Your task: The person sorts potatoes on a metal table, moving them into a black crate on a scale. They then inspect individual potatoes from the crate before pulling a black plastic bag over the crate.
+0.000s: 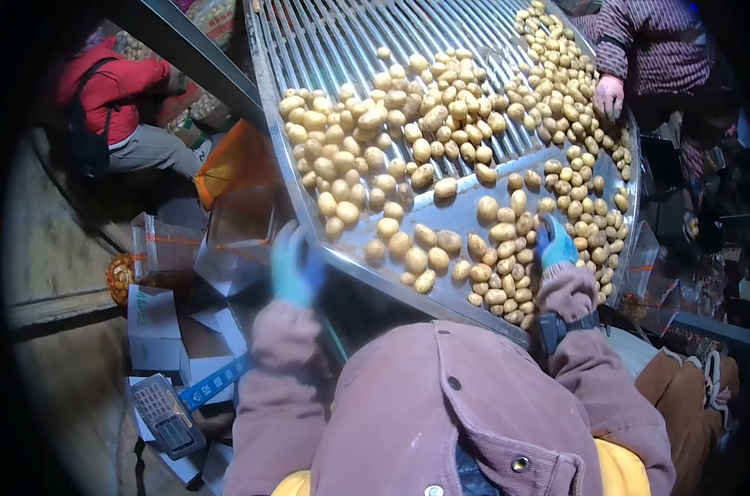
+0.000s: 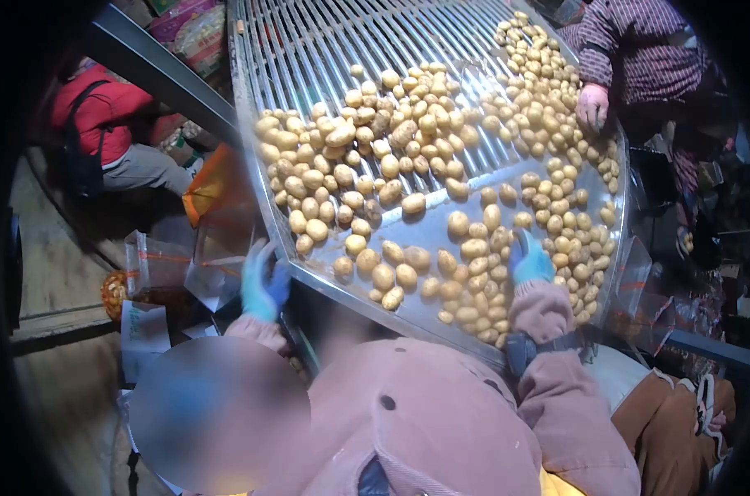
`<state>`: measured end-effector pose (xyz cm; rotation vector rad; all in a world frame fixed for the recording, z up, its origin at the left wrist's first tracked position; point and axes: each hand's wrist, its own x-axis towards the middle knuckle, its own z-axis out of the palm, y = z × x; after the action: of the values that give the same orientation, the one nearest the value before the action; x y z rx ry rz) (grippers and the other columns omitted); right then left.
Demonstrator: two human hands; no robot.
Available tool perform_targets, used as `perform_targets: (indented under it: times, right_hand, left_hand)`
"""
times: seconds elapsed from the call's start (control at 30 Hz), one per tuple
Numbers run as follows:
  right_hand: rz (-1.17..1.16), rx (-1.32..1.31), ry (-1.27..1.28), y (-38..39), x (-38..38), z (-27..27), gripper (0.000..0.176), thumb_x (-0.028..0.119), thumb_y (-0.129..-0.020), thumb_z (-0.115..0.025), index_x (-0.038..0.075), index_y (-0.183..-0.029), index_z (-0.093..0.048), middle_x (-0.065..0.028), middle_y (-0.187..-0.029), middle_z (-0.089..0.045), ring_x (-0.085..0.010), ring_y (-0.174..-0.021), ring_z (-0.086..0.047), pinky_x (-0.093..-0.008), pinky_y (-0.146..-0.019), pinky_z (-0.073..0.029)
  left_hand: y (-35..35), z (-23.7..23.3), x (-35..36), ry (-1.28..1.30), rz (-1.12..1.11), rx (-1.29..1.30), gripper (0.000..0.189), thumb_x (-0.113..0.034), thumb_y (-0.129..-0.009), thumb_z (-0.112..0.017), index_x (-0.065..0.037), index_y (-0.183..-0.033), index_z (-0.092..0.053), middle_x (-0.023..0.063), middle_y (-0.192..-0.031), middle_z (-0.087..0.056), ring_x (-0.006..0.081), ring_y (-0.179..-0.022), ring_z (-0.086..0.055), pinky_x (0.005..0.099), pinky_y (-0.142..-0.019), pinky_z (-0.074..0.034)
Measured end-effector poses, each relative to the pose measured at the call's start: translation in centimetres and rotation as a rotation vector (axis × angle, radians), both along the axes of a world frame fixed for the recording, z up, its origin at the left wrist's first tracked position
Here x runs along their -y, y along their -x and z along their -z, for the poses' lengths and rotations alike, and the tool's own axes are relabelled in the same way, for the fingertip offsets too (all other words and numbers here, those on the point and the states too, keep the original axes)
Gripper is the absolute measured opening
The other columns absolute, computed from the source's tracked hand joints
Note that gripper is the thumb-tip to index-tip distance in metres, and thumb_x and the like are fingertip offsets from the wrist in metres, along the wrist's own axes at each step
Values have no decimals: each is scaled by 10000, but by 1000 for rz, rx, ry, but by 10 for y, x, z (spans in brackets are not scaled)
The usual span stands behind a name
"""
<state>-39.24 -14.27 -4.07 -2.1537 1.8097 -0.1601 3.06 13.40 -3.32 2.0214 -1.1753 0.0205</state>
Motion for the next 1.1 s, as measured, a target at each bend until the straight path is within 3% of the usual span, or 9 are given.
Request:
perform_targets:
  times: [0.07, 0.13, 0.3, 0.4, 0.57, 0.77, 0.9, 1.0, 1.1]
  right_hand:
    - [-1, 39, 93, 19, -14, 12, 386, 331, -935, -536, 247, -1310, -574, -159, -1171, -639, -389, -1025, -623, -487, -881, -492]
    - [-25, 108, 142, 27, -24, 19, 405, 273, -935, -548, 220, -1337, -560, -170, -1176, -633, -387, -1027, -623, -472, -868, -499]
    - [1, 49, 167, 25, -43, 14, 384, 225, -931, -564, 223, -1314, -584, -127, -1094, -654, -354, -953, -640, -435, -794, -516]
    - [-33, 116, 174, 22, -43, 9, 362, 196, -944, -552, 194, -1304, -592, -151, -1108, -647, -368, -984, -634, -434, -814, -514]
    - [-26, 90, 35, 12, -39, -11, 349, 183, -950, -541, 164, -1295, -590, -177, -1168, -624, -386, -1042, -618, -436, -853, -511]
    - [-62, 152, 134, 17, -38, -2, 366, 161, -936, -550, 156, -1300, -594, -178, -1120, -639, -388, -1006, -623, -441, -836, -506]
    - [-53, 160, 217, 16, -34, 13, 354, 145, -921, -570, 180, -1269, -626, -170, -1069, -647, -373, -952, -633, -442, -793, -513]
    - [-44, 176, 304, 19, -41, 16, 309, 141, -924, -573, 158, -1221, -658, -165, -1064, -656, -363, -928, -641, -416, -798, -520]
    - [-35, 151, 191, 15, -40, 1, 300, 137, -959, -543, 132, -1244, -636, -174, -1104, -657, -355, -974, -647, -401, -834, -519]
  left_hand:
    - [-2, -9, 57, -254, 87, 181, 578, -370, -871, -664, -90, -1358, -530, 223, -1448, -424, 411, -1340, -371, 499, -1125, -265]
    - [15, 2, 110, -612, -87, 262, 734, -626, -896, -480, -199, -1485, -385, 193, -1567, -266, 379, -1460, -189, 557, -1174, -90]
    - [83, 15, 122, -828, 160, 267, 690, -622, -899, -461, -268, -1486, -380, 135, -1623, -97, 454, -1474, -53, 679, -1131, -54]
    - [105, -64, 116, -817, 548, 73, 663, -530, -919, -524, -224, -1489, -377, 145, -1620, -100, 427, -1482, -48, 660, -1142, -88]
    - [32, -30, 217, -356, 172, 184, 655, -418, -929, -570, -114, -1476, -377, 193, -1569, -235, 446, -1453, -144, 529, -1181, -162]
    - [11, -4, 251, -451, 292, 364, 525, -160, -836, -656, -69, -1329, -500, 172, -1331, -507, 402, -1302, -396, 453, -1059, -371]
    - [51, 6, 205, -302, 551, 73, 534, -167, -781, -748, -169, -1284, -569, 116, -1205, -575, 301, -1104, -575, 380, -910, -467]
    - [27, -29, 201, -255, 436, -688, 399, -211, -815, -756, -186, -1196, -640, 80, -1009, -652, 208, -865, -644, 316, -723, -520]
    - [-76, -41, 219, 96, 143, -1670, 182, -206, -874, -712, -62, -983, -689, 27, -760, -651, 96, -652, -594, 252, -539, -474]
